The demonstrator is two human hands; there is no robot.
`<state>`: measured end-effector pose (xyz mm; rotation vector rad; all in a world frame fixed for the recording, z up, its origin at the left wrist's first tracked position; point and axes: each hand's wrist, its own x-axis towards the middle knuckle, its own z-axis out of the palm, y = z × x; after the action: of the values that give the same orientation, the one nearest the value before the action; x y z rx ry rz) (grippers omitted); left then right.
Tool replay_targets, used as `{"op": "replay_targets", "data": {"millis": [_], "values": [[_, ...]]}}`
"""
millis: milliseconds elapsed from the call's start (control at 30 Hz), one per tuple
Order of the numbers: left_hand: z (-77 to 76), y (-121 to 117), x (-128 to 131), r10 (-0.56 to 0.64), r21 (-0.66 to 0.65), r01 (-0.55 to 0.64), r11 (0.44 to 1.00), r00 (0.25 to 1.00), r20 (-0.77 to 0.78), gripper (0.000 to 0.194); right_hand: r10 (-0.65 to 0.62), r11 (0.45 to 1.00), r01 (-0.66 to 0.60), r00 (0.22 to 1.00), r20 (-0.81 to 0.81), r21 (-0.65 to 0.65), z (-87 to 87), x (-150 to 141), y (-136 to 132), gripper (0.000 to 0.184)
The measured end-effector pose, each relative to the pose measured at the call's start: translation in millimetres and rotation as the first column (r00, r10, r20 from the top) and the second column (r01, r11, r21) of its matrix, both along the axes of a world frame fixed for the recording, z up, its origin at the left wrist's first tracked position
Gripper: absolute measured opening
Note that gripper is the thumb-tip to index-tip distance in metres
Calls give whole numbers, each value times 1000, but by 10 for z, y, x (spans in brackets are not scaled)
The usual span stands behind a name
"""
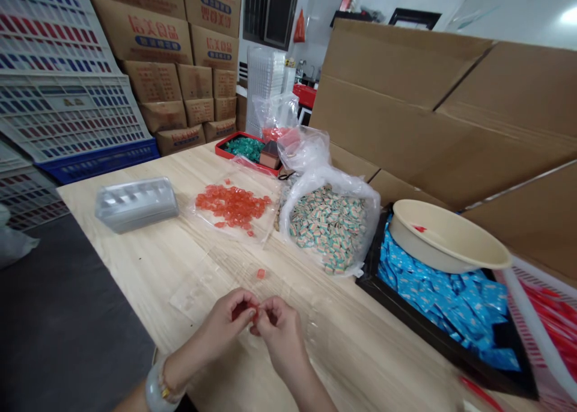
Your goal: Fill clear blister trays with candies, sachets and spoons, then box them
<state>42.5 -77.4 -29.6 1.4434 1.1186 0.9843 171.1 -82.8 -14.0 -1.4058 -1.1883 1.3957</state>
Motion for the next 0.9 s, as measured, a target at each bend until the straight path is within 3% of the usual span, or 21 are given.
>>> {"op": "replay_targets", "data": {"millis": [133,267,367,467,567,633,700,800,900], "values": [[29,-40,-10,37,72,-27,997,991,-132,16,14,998,-21,993,117,63,-11,21,-36,12],[59,-42,-17,77,63,-68,996,987,-143,17,47,998,-49,997,57,27,13,57,-57,17],[49,-35,-23,27,-187,-14,982,997,67,13,58,982,-75,993,100,175,9,112,-73,19],[18,-58,-8,49,-501,189,845,904,424,19,108,906,-202,960,258,372,-10,155,-92,20],[-17,-106,40,115,-582,348,735,782,612,28,165,820,-332,917,363,466,-29,161,-116,18],[-38,-133,73,138,-601,385,700,753,644,29,148,799,-343,908,393,493,-36,163,-130,15],[-57,-142,82,125,-601,375,706,770,626,28,143,800,-353,898,416,485,-42,178,-128,11],[-83,-113,28,114,-549,255,796,827,550,21,102,826,-331,884,457,456,-74,214,-47,11],[-131,-56,-67,266,-508,37,861,818,511,20,-7,837,-310,818,575,452,-162,203,160,13]]}}
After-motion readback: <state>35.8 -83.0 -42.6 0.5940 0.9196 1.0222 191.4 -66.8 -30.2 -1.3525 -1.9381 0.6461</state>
